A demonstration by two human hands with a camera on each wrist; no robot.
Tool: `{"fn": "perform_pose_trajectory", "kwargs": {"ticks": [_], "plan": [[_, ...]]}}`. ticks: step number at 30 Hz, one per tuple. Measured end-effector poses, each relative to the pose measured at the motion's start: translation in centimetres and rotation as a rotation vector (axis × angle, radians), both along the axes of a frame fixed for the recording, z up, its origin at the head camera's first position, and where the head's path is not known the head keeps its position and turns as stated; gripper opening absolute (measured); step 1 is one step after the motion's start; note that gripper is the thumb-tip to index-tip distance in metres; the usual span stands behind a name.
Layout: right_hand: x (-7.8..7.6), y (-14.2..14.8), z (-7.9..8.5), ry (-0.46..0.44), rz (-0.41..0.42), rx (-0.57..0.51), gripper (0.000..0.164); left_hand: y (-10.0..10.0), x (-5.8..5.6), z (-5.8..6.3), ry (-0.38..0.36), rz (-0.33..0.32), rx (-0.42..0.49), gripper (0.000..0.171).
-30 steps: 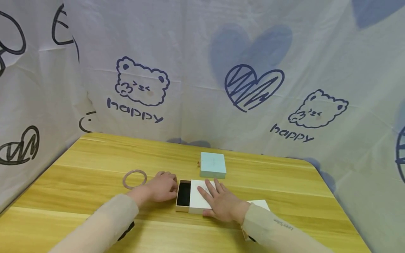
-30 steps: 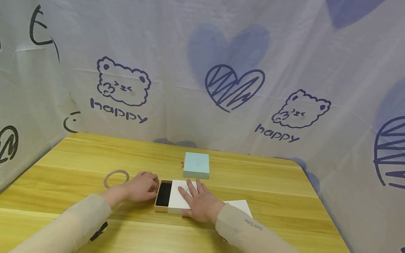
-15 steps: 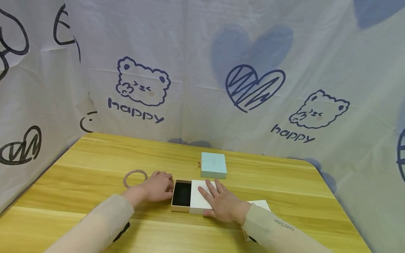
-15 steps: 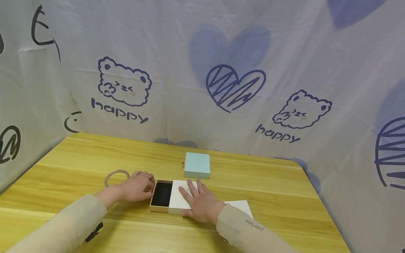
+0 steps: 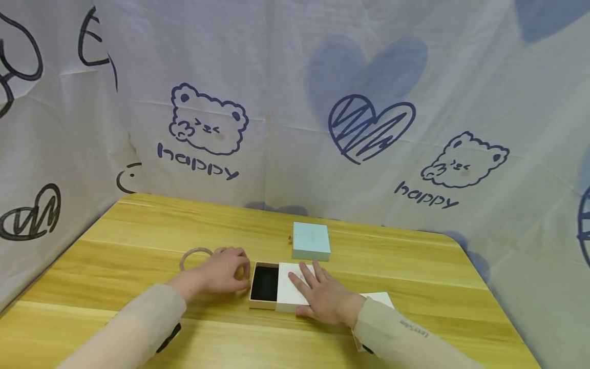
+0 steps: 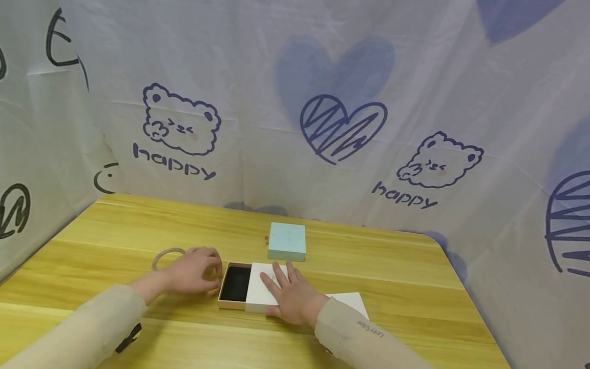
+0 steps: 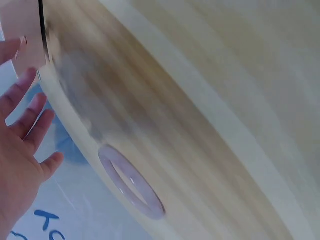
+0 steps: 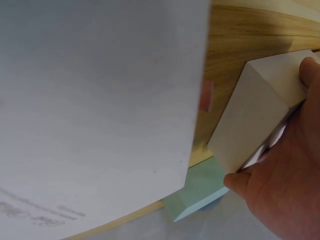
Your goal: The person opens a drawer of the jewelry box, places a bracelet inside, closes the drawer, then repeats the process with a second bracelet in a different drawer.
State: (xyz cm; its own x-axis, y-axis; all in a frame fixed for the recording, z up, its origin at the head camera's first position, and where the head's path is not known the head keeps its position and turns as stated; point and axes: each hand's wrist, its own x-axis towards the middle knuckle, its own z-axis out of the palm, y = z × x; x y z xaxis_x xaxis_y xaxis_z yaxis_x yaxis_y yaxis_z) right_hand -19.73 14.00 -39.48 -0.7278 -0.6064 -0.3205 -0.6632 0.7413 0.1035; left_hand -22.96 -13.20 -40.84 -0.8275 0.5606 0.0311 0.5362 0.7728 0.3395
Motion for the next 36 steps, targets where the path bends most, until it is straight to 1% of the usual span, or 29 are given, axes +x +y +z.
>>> {"fn": "perform_pose_trajectory", "kwargs": {"ticks": [2,5,8,11,14,16,28,36], "plan": [[0.0,0.0,0.0,0.000,0.000,-0.001,0.072,-0.5,0.0,0.2,0.010,0.021,-0.003,0.028],[0.0,0.0,-0.1,0.001,0.002,-0.005,0.072,-1.5,0.1,0.3,0.017,0.074,-0.013,0.049],[0.0,0.0,-0.1,0.007,0.005,-0.005,0.072,-2.5,0.0,0.1,0.038,0.115,-0.024,0.058],[0.1,0.0,-0.1,0.005,0.004,-0.010,0.073,-3.5,-0.1,0.0,0.071,0.116,-0.013,0.063],[0.2,0.0,0.0,0.004,0.002,-0.012,0.073,-4.5,-0.3,-0.2,0.100,0.096,0.008,0.067],[0.2,-0.1,0.1,0.003,0.001,-0.015,0.072,-5.1,-0.3,-0.2,0.103,0.105,0.012,0.069],[0.1,0.0,-0.1,0.004,-0.011,-0.003,0.072,-8.7,-0.2,-0.3,0.038,0.213,0.012,0.082],[0.0,0.1,-0.3,0.009,-0.012,-0.007,0.072,-10.2,-0.3,-1.0,0.009,0.267,-0.008,0.092]]}}
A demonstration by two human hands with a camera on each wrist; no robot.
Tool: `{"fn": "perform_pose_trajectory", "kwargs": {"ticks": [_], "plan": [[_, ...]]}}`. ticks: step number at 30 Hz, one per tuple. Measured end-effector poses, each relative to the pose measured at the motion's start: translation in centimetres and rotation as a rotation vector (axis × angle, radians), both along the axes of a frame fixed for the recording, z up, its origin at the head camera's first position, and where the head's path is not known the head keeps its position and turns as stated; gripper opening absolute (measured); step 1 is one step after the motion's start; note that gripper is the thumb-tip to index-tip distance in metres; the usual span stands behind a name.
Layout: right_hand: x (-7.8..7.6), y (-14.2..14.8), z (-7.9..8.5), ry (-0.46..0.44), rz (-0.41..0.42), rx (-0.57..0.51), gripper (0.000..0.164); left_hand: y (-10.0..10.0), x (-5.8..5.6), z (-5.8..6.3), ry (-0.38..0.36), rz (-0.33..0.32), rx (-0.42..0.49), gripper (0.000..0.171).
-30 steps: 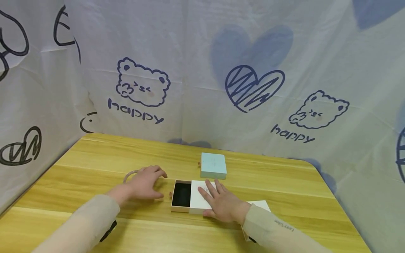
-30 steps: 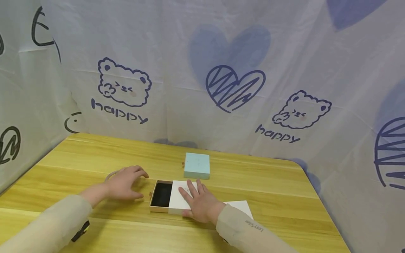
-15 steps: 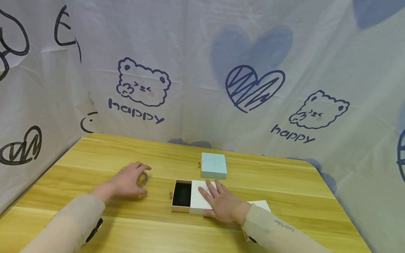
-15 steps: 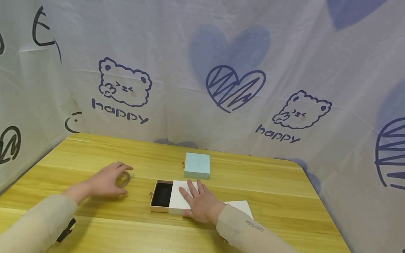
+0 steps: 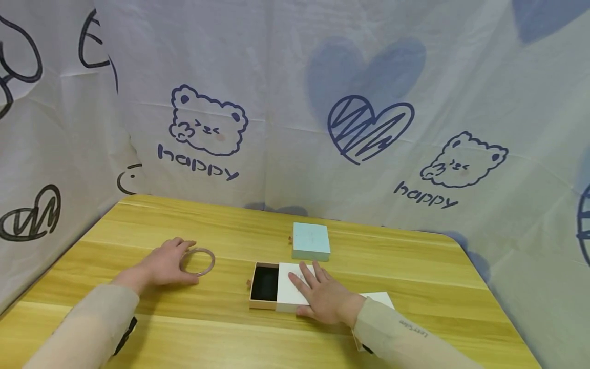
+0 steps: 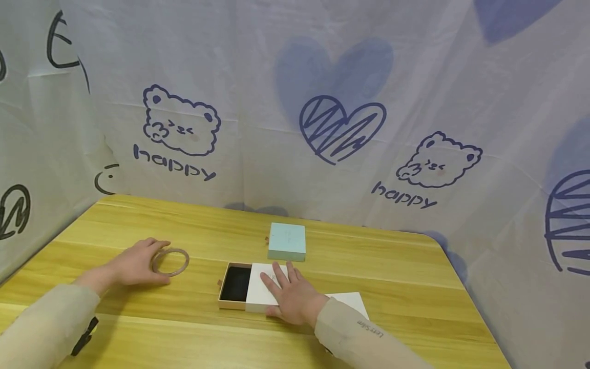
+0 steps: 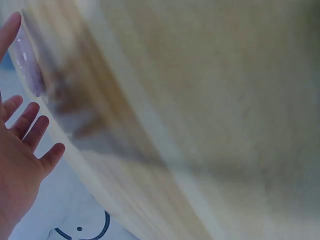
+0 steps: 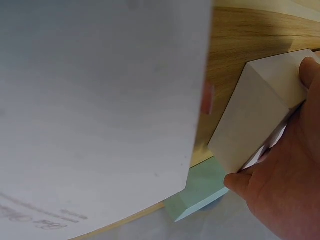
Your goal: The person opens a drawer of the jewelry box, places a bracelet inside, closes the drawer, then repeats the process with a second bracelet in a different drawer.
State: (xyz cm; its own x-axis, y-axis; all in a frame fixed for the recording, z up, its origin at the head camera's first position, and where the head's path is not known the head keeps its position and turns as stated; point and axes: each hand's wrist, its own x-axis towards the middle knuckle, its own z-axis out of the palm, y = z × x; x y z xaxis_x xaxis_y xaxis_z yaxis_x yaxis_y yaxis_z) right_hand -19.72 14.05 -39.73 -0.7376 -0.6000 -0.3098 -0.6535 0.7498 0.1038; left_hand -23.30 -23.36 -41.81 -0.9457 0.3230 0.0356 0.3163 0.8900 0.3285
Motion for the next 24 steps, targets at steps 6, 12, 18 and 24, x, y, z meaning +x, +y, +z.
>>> {"fn": "perform_pose_trajectory", "kwargs": {"ticks": [6,12,18,24], "plan": [[-0.01,-0.01,0.11,-0.001,0.001,0.002,0.072,0.28,-0.06,-0.56,-0.003,0.019,-0.016,0.092],[-0.03,-0.01,0.19,-0.009,-0.004,0.003,0.072,0.78,-0.16,-0.61,0.027,0.024,-0.038,0.078],[-0.12,0.09,0.03,-0.013,0.002,0.001,0.072,0.87,-0.29,-0.52,0.012,0.034,-0.051,0.077],[-0.13,0.16,-0.03,-0.026,0.002,-0.007,0.073,0.96,-0.49,-0.78,0.027,0.045,-0.077,0.074]]}}
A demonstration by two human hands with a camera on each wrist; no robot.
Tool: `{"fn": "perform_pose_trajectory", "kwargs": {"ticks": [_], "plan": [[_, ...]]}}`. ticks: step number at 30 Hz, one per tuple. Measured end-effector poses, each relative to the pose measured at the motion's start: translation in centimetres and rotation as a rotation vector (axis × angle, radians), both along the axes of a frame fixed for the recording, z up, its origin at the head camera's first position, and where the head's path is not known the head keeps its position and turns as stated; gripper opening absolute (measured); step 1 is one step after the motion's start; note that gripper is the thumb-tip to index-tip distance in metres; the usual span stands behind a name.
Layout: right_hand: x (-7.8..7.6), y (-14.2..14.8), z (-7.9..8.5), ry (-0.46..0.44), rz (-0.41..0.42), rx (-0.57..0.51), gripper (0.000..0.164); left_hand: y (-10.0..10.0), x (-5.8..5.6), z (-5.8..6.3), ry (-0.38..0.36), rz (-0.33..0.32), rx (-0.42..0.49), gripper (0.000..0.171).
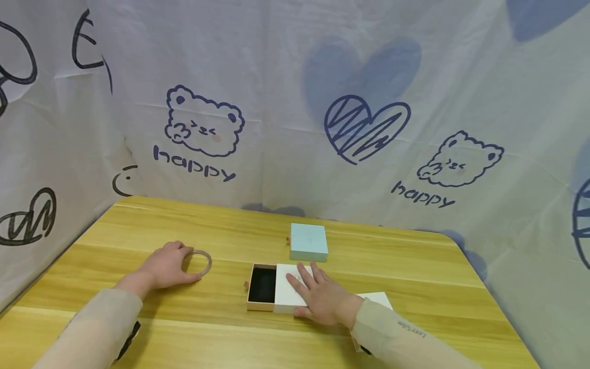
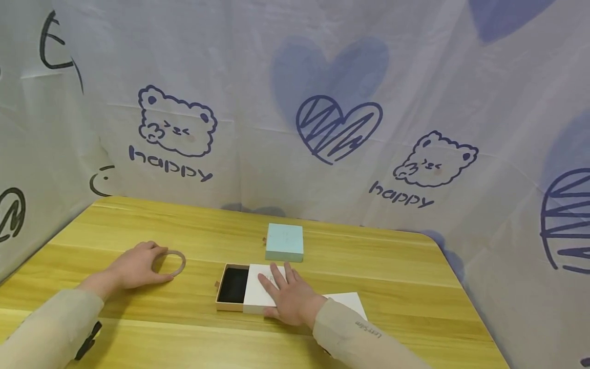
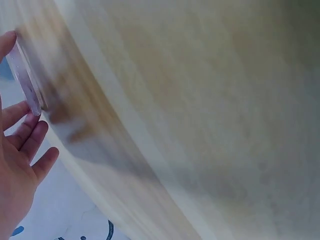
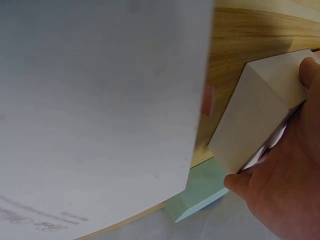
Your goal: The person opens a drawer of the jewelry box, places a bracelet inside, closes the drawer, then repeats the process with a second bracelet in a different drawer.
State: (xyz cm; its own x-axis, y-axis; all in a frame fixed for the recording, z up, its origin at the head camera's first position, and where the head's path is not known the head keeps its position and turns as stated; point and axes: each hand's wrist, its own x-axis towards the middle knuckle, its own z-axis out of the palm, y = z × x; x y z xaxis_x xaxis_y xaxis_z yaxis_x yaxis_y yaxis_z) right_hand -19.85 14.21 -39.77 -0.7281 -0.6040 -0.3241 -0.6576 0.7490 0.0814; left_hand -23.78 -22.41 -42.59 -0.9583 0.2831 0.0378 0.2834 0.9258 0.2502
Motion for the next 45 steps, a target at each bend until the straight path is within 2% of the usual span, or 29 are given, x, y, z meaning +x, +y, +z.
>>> {"fn": "perform_pose_trajectory", "kwargs": {"ticks": [9,13,19,28,45], "plan": [[0.1,0.0,-0.1,0.004,-0.002,0.007,0.073,0.1,0.0,0.1,0.006,0.036,0.031,0.074],[0.2,-0.1,-0.1,-0.001,-0.009,0.006,0.073,0.4,0.0,0.1,0.012,0.032,0.051,0.076],[0.2,-0.1,0.0,-0.007,-0.016,0.006,0.073,1.1,-0.2,-0.1,0.038,0.002,0.077,0.076],[0.2,-0.1,0.2,-0.015,-0.017,-0.005,0.073,2.4,-0.1,0.2,0.034,-0.033,0.111,0.074],[0.2,-0.1,0.1,-0.004,-0.009,-0.002,0.072,5.8,0.5,1.9,0.085,-0.163,0.138,0.066]]}}
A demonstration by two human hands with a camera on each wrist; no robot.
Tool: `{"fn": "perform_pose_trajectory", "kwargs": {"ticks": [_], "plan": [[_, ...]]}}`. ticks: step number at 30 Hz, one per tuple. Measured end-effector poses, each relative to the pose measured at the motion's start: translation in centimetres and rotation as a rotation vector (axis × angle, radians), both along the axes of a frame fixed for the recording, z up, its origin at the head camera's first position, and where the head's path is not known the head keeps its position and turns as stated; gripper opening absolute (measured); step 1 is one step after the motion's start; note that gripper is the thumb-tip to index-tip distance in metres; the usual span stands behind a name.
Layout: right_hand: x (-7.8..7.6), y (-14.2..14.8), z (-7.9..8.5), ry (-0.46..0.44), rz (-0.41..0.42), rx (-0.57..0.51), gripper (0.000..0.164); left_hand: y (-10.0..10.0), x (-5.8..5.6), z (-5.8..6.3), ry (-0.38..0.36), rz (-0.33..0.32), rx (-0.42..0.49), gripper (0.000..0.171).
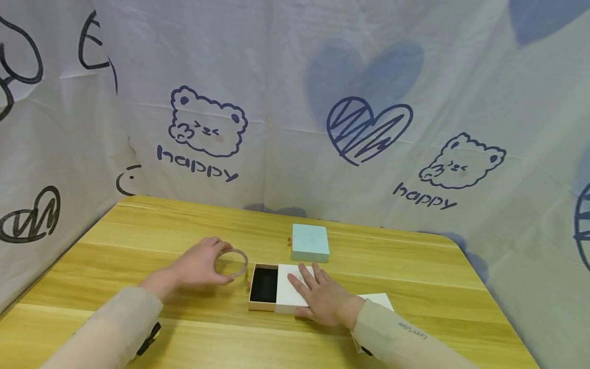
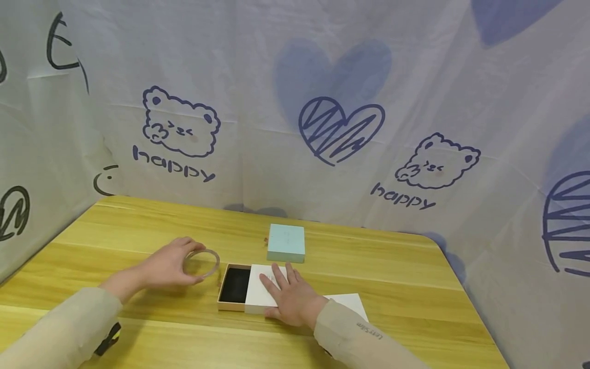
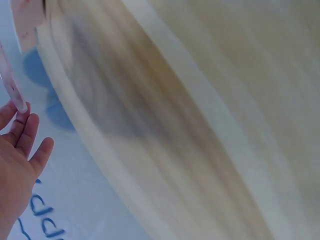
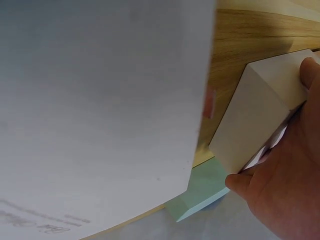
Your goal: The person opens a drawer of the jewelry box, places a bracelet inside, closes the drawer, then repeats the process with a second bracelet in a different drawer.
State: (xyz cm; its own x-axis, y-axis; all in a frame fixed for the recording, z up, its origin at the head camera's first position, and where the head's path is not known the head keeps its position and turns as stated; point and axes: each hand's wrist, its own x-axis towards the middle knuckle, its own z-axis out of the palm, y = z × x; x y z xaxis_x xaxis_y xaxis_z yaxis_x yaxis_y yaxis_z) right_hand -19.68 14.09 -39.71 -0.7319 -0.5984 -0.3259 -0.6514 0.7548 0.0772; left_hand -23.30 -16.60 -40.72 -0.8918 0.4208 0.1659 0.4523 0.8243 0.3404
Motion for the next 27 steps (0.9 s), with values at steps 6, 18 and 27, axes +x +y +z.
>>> {"fn": "perform_pose_trajectory", "kwargs": {"ticks": [6,18,27], "plan": [[0.0,0.2,-0.3,0.024,0.006,-0.003,0.075,2.1,0.6,1.0,0.020,-0.071,-0.001,0.065],[0.0,0.2,-0.5,0.022,-0.006,-0.038,0.076,3.9,1.0,1.5,0.016,-0.136,-0.048,0.066],[-0.2,0.6,-0.8,0.036,0.017,-0.075,0.076,4.5,1.0,1.1,-0.033,-0.145,-0.044,0.068]]}}
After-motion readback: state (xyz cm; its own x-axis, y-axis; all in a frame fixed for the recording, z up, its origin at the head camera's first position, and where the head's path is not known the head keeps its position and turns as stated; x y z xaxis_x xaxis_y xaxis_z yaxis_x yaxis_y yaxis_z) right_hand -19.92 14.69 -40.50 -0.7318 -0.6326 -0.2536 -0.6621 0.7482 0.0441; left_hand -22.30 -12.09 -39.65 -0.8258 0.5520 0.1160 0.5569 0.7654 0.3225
